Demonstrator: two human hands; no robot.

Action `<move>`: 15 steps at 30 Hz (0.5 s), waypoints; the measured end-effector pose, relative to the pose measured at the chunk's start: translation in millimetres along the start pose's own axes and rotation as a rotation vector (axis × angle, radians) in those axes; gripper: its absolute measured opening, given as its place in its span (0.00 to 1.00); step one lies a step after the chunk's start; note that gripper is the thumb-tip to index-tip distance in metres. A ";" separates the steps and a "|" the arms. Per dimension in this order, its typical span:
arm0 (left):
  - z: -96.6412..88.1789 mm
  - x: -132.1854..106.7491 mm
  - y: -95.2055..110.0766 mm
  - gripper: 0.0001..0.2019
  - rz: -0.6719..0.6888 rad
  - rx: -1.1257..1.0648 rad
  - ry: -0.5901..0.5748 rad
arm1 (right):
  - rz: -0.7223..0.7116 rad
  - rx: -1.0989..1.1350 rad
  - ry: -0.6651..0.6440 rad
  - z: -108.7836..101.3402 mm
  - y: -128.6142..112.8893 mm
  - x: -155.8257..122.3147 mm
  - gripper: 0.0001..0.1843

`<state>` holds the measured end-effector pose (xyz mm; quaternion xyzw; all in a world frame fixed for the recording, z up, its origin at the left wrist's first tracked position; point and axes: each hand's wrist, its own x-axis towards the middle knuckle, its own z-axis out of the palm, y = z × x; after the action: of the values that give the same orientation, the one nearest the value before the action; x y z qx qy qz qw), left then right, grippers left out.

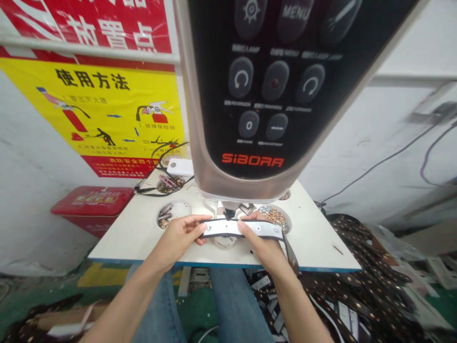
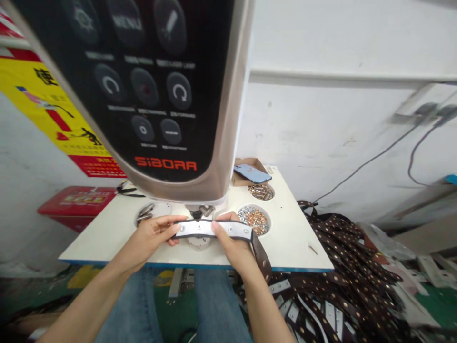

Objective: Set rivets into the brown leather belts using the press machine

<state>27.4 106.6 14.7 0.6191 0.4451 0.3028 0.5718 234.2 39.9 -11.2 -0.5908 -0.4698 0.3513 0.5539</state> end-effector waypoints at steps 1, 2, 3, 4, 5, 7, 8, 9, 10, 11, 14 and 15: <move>0.6 0.8 1.5 0.22 0.002 -0.005 -0.002 | 0.003 -0.002 0.005 0.5 -1.2 0.8 0.13; 1.3 1.1 3.7 0.22 0.003 -0.011 -0.001 | 0.007 0.006 0.018 1.3 -2.7 1.1 0.13; 2.1 0.4 6.4 0.22 0.005 -0.016 0.003 | 0.012 0.027 0.037 2.5 -4.4 0.4 0.14; 3.2 -1.6 9.5 0.22 0.008 -0.021 0.010 | 0.011 0.065 0.069 3.8 -6.4 -1.5 0.14; 4.5 -5.1 12.6 0.22 0.013 -0.028 0.016 | 0.003 0.115 0.108 5.1 -8.4 -4.8 0.14; 7.5 -15.8 17.2 0.21 0.021 -0.053 0.014 | -0.023 0.217 0.151 6.7 -11.4 -16.0 0.15; 9.2 -22.3 18.2 0.21 0.019 -0.073 0.002 | -0.028 0.253 0.137 6.6 -12.1 -23.1 0.15; 10.8 -28.6 18.3 0.20 0.011 -0.097 -0.016 | -0.020 0.271 0.110 5.7 -12.0 -30.3 0.15; 12.2 -34.0 17.5 0.20 -0.005 -0.120 -0.035 | -0.003 0.270 0.076 4.1 -11.5 -36.8 0.15; 13.4 -38.0 16.3 0.20 -0.024 -0.135 -0.053 | 0.019 0.253 0.050 1.7 -10.7 -41.9 0.15; 15.8 -38.1 14.3 0.20 -0.056 -0.128 -0.091 | 0.019 0.159 0.084 -6.9 -9.6 -44.4 0.13; 16.5 -34.2 14.9 0.20 -0.045 -0.117 -0.097 | -0.006 0.130 0.109 -9.6 -10.1 -41.0 0.12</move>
<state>30.7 69.4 31.1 0.5882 0.4123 0.2852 0.6346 228.8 -2.5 -4.3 -0.5704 -0.4169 0.3466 0.6170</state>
